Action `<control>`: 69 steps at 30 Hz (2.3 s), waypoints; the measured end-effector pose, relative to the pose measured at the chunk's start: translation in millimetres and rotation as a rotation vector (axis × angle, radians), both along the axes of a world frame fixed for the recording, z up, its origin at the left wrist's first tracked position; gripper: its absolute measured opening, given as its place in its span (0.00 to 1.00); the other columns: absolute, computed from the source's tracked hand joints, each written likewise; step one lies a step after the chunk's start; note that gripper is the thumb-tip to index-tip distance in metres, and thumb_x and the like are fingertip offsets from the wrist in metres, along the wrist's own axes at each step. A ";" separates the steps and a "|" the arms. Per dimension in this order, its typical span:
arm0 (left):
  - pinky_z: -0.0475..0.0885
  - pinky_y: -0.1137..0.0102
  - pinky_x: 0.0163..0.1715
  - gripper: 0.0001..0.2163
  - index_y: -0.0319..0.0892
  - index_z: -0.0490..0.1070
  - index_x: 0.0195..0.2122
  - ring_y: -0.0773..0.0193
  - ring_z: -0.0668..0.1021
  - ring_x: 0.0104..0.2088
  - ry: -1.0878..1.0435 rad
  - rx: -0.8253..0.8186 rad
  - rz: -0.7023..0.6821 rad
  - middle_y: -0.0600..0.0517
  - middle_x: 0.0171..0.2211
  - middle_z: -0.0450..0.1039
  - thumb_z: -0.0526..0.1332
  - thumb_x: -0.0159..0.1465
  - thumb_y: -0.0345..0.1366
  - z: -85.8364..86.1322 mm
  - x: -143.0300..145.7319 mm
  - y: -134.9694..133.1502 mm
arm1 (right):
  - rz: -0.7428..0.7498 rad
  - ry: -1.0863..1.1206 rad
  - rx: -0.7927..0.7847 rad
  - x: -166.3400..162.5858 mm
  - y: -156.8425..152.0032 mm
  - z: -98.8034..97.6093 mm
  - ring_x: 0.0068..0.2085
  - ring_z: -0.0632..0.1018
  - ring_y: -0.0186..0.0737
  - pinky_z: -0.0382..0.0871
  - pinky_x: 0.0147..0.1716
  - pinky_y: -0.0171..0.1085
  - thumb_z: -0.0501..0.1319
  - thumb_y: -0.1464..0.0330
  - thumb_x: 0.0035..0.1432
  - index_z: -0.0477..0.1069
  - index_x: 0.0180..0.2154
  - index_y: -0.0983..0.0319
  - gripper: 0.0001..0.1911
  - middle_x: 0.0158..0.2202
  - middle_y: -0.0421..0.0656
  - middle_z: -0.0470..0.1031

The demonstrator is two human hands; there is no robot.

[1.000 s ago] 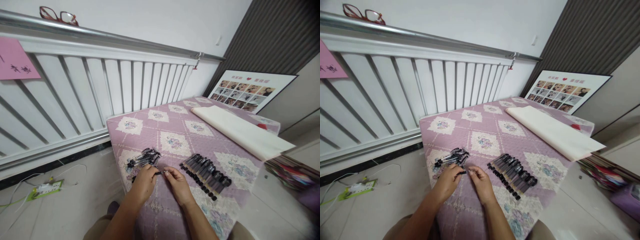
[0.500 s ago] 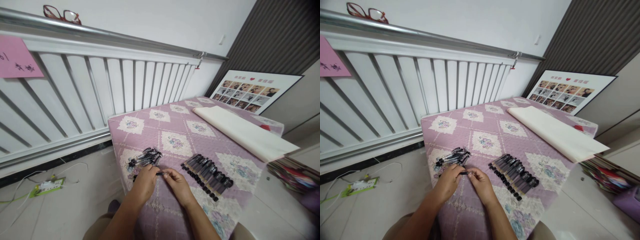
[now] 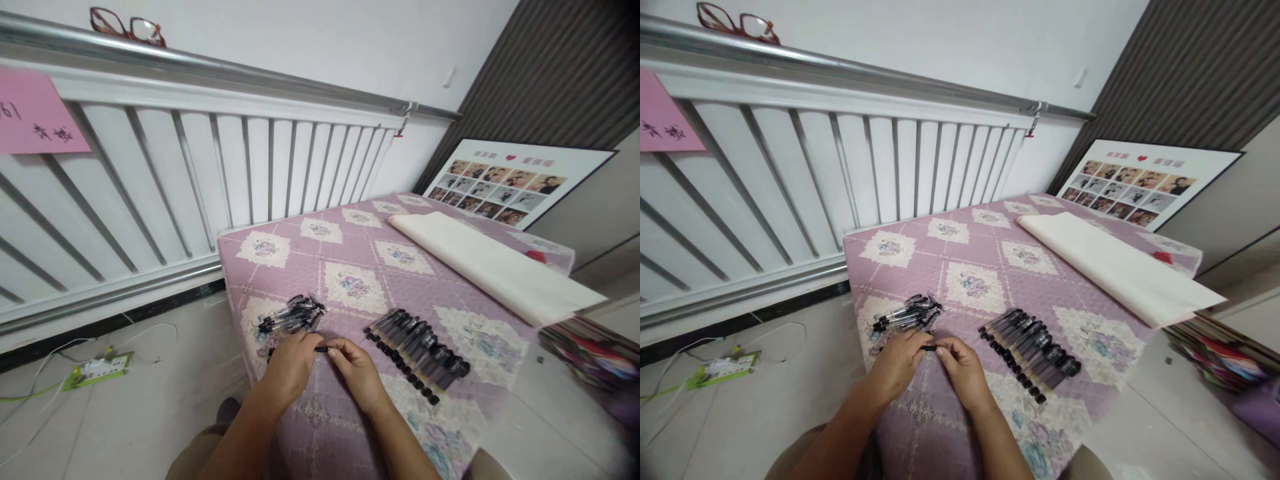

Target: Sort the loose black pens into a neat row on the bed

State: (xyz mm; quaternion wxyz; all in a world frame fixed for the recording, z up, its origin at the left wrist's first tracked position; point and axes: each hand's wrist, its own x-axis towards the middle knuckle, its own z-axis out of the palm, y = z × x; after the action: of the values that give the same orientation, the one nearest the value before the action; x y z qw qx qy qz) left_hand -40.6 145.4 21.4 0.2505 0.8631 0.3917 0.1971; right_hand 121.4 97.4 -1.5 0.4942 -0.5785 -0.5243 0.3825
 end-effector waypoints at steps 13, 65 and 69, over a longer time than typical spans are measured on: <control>0.66 0.66 0.44 0.11 0.46 0.68 0.47 0.59 0.73 0.44 0.049 0.031 -0.008 0.50 0.43 0.72 0.55 0.64 0.34 3.2 -4.5 1.1 | -0.132 -0.191 0.074 -4.9 -1.7 -6.9 0.30 0.71 0.39 0.65 0.32 0.34 0.56 0.59 0.57 0.70 0.29 0.61 0.13 0.26 0.40 0.71; 0.64 0.69 0.41 0.04 0.45 0.71 0.35 0.62 0.72 0.40 0.037 0.006 0.022 0.53 0.36 0.71 0.57 0.62 0.32 7.8 -14.5 8.9 | -0.153 -0.200 0.073 -8.9 -3.1 -3.3 0.28 0.71 0.38 0.67 0.30 0.34 0.57 0.56 0.56 0.69 0.27 0.61 0.15 0.24 0.39 0.70; 0.64 0.69 0.41 0.04 0.45 0.71 0.36 0.62 0.72 0.40 0.042 0.010 0.026 0.52 0.36 0.71 0.57 0.62 0.32 8.8 -15.2 8.9 | -0.141 -0.154 0.116 -9.1 -2.7 -4.8 0.33 0.73 0.39 0.68 0.34 0.35 0.59 0.57 0.55 0.70 0.36 0.61 0.14 0.30 0.41 0.73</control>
State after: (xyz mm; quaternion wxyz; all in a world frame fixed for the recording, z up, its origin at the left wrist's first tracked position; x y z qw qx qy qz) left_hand -55.9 154.3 30.2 0.2353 0.8632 0.4069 0.1841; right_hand 112.3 94.7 -6.3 0.5107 -0.6120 -0.5401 0.2700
